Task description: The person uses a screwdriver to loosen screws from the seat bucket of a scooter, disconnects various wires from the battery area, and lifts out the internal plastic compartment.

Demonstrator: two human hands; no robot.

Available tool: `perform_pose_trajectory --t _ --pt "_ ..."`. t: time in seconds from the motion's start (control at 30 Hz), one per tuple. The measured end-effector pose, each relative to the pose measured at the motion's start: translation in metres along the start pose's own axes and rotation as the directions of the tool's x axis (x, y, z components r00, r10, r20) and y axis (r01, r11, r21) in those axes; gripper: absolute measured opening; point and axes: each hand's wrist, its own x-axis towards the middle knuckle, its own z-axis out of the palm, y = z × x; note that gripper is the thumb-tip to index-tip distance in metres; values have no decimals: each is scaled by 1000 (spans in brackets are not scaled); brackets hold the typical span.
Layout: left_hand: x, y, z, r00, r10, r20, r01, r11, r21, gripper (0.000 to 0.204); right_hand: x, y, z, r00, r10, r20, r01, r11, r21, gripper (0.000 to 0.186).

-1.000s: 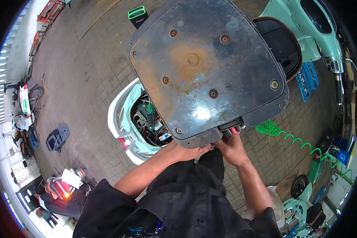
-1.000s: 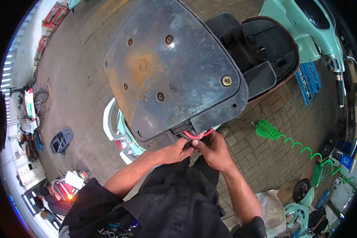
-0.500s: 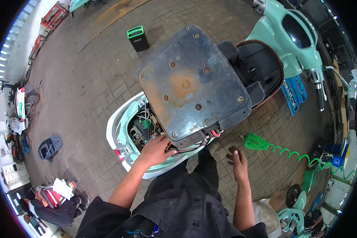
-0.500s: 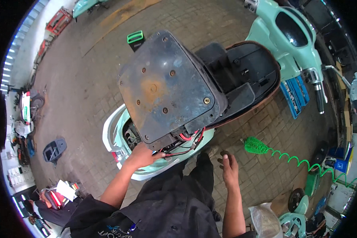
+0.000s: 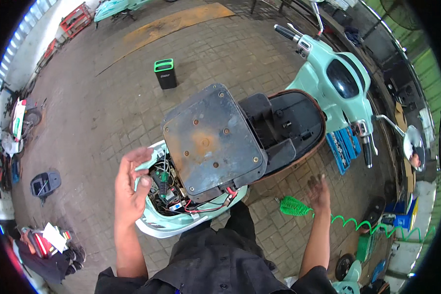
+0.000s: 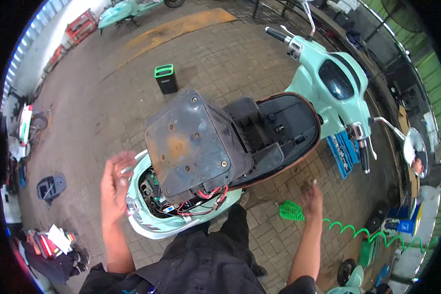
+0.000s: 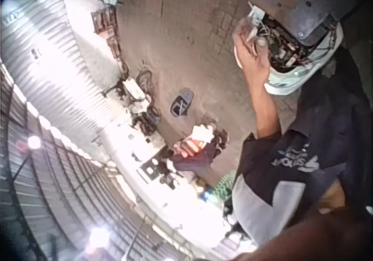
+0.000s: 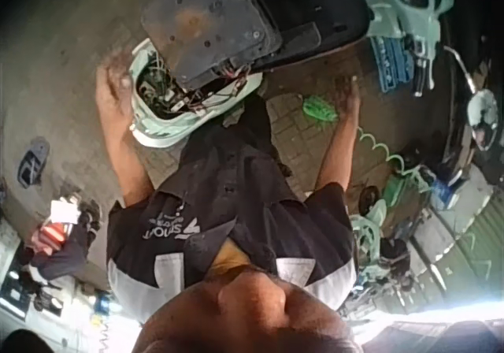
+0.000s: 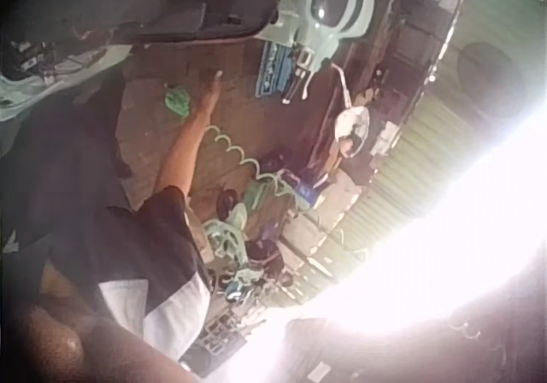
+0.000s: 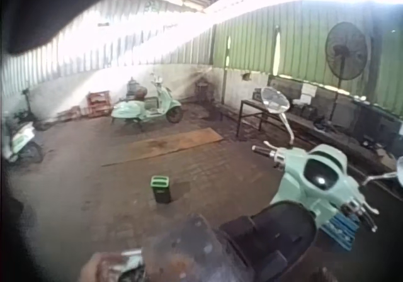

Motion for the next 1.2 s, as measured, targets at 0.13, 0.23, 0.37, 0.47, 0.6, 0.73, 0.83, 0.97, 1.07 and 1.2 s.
perform_pose_trajectory --t 0.13,0.23,0.37,0.47,0.6,0.73,0.83,0.97,1.07,1.2 --pt "16 57 41 991 121 49 -128 976 175 96 103 -38 10 998 -5 69 5 1000 10 88" --pt "43 65 68 982 173 70 -183 822 540 100 157 -43 27 981 20 194 -23 1000 13 89" --pt "79 46 87 998 26 -62 17 792 610 107 201 -42 50 976 61 208 -67 997 26 88" --pt "88 29 88 963 -152 -221 245 836 492 112 196 -45 51 967 -39 252 41 999 -5 84" --pt "81 13 66 902 -250 -354 362 883 299 85 156 -65 62 951 -109 288 127 991 -46 83" --pt "53 -12 32 802 -251 -542 354 931 93 60 95 -93 89 922 -296 249 317 947 -45 80" --pt "36 -23 -6 735 -330 -592 391 920 -28 52 46 -123 111 822 -490 292 519 854 -28 78" --pt "17 -17 -47 754 -308 -580 289 949 -129 64 -13 -178 137 725 -652 222 669 744 2 77" --pt "25 -22 -64 738 -330 -588 185 938 -294 67 -45 -231 149 600 -769 222 782 622 38 73" --pt "47 -70 -60 757 -475 -449 -58 636 -770 63 -82 -284 147 591 -783 196 781 616 103 68"
